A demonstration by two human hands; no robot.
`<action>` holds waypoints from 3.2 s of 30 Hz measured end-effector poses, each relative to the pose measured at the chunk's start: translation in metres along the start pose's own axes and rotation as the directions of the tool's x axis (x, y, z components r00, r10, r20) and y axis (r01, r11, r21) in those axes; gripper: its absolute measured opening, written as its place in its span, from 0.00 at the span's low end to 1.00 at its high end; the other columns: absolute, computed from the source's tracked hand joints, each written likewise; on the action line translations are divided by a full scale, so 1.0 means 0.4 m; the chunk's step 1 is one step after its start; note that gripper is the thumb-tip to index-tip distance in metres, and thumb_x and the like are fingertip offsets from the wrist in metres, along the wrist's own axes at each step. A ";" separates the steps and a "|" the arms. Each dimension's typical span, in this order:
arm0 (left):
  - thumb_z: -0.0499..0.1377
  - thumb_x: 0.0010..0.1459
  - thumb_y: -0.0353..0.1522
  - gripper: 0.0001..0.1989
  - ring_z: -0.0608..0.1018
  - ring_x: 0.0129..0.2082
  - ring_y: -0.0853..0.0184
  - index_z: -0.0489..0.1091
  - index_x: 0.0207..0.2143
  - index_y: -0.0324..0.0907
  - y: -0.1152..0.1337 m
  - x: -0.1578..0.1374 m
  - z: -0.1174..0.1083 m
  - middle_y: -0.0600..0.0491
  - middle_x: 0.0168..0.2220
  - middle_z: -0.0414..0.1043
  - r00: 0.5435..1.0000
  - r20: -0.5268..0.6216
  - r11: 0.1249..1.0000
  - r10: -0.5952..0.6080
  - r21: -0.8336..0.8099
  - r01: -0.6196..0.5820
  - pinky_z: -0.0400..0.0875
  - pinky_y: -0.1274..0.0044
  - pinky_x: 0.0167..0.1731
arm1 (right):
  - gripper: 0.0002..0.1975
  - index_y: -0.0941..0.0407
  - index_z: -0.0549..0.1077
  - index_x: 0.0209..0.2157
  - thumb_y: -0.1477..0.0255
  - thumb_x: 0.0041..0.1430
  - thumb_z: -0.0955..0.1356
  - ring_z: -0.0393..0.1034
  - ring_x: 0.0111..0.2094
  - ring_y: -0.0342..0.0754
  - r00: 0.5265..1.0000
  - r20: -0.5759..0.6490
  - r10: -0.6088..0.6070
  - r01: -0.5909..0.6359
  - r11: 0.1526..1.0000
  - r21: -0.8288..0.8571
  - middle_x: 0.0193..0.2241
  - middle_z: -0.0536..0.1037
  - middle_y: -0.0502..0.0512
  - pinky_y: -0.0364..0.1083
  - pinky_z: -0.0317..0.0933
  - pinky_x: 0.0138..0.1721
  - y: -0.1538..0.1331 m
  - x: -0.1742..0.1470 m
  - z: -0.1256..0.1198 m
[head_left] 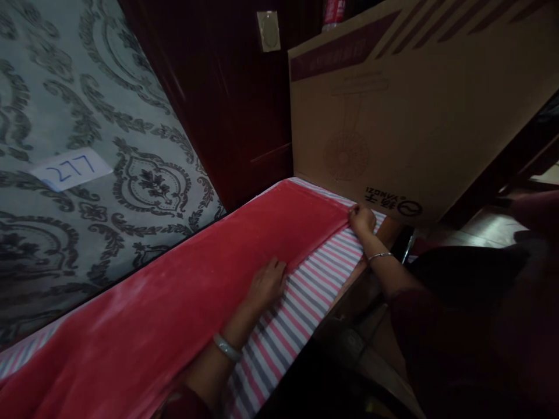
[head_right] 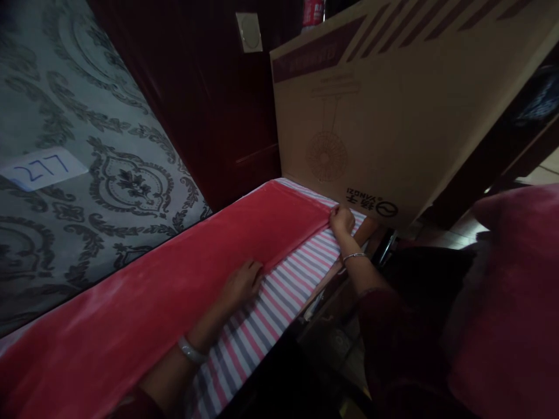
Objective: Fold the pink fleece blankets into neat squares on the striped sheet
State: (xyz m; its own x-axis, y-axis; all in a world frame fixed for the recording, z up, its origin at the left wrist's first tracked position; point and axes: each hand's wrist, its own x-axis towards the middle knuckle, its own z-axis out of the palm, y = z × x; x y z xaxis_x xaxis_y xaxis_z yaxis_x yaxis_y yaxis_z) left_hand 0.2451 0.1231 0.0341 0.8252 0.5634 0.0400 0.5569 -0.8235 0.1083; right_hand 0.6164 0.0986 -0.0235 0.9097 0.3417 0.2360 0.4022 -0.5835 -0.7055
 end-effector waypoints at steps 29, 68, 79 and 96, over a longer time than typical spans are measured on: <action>0.52 0.65 0.26 0.19 0.74 0.46 0.57 0.69 0.56 0.47 -0.042 -0.024 0.007 0.45 0.46 0.71 0.993 0.011 0.970 0.120 0.212 -0.120 0.72 0.67 0.43 | 0.20 0.55 0.76 0.55 0.69 0.66 0.62 0.64 0.53 0.60 0.968 0.150 -0.202 0.228 0.956 -0.185 0.52 0.76 0.63 0.53 0.58 0.52 -0.001 -0.049 -0.046; 0.49 0.67 0.37 0.25 0.67 0.65 0.55 0.60 0.64 0.42 -0.318 0.612 -0.145 0.40 0.66 0.64 0.951 -0.003 0.951 -0.308 -0.034 0.307 0.58 0.59 0.63 | 0.16 0.54 0.73 0.39 0.59 0.60 0.62 0.71 0.34 0.54 0.990 0.042 -0.138 0.143 0.980 -0.136 0.30 0.77 0.57 0.47 0.56 0.32 0.011 -0.018 -0.001; 0.53 0.66 0.43 0.27 0.72 0.61 0.51 0.68 0.60 0.37 -0.263 0.981 -0.073 0.36 0.61 0.70 0.910 0.001 0.886 -0.414 -0.227 0.404 0.69 0.69 0.53 | 0.20 0.51 0.71 0.38 0.51 0.57 0.61 0.69 0.25 0.52 0.989 -0.016 -0.144 0.145 0.978 0.147 0.23 0.74 0.51 0.46 0.54 0.27 0.018 -0.034 -0.005; 0.54 0.66 0.37 0.12 0.77 0.50 0.61 0.73 0.49 0.47 -0.162 1.094 -0.162 0.50 0.50 0.78 0.900 -0.316 0.928 -0.299 -0.318 0.197 0.67 0.74 0.48 | 0.22 0.51 0.75 0.50 0.55 0.61 0.63 0.73 0.34 0.57 0.959 -0.281 0.020 0.036 0.981 0.191 0.34 0.80 0.58 0.50 0.64 0.34 0.027 -0.025 -0.051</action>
State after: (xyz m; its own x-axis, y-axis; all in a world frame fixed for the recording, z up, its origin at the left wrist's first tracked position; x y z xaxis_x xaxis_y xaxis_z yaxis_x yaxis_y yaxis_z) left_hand 0.5639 0.4274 0.1091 0.5469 0.7748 0.3172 0.6489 -0.6317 0.4241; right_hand 0.6137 0.0737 -0.0197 0.9099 0.1091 0.4003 0.4072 -0.4195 -0.8113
